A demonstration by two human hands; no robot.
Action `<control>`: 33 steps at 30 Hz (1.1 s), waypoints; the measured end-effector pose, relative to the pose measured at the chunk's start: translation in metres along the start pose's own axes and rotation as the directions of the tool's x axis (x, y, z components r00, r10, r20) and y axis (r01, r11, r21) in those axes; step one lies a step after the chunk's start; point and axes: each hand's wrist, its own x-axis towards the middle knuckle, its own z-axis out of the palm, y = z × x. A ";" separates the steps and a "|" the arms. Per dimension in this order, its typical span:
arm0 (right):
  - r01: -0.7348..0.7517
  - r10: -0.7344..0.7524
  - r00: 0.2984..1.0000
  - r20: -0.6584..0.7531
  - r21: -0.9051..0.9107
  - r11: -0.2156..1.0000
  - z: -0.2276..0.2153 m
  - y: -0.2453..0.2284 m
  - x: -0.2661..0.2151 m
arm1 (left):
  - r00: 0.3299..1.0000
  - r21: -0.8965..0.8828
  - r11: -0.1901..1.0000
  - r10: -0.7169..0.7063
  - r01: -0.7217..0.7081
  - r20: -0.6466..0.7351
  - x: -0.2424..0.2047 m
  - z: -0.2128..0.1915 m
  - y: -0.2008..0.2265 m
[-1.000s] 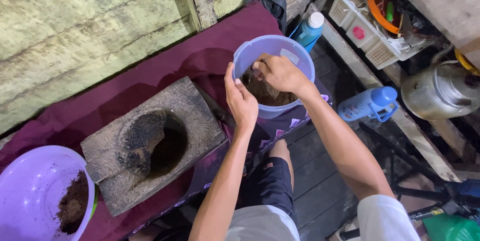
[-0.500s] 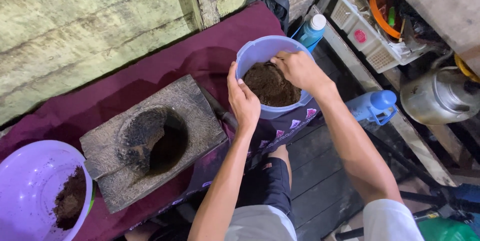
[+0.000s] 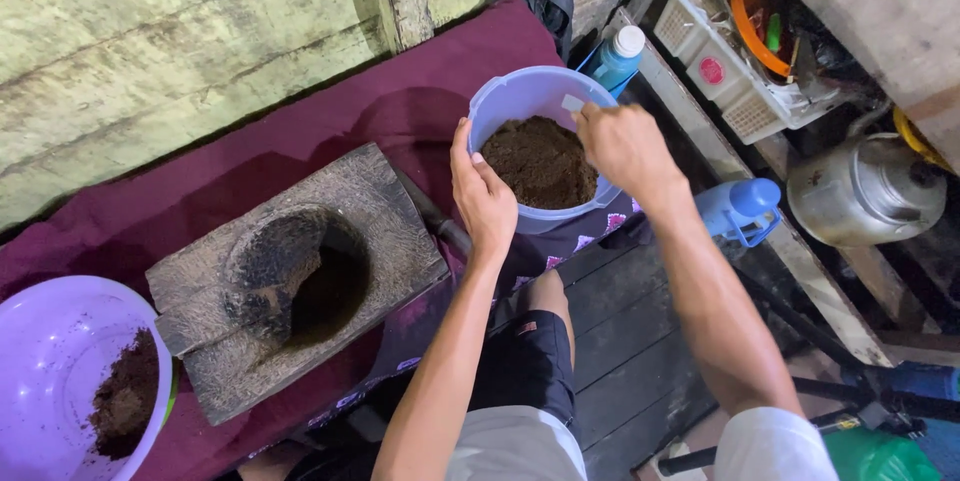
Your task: Using a spoon to scoop ground powder from a stone mortar and transfer it into a plastic bucket.
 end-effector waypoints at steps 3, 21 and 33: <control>-0.146 0.145 0.989 0.024 0.025 0.989 0.003 -0.012 -0.013 | 1.000 0.003 1.000 -0.004 0.004 -0.003 0.000 0.001 0.000; -0.039 0.138 0.977 -0.165 0.494 0.869 -0.058 -0.031 -0.019 | 1.000 0.001 1.000 -0.019 0.019 0.008 0.000 -0.002 0.002; -0.086 0.241 0.956 -0.167 0.626 0.775 -0.060 -0.047 -0.053 | 1.000 0.010 1.000 -0.029 0.029 0.002 -0.001 0.000 0.001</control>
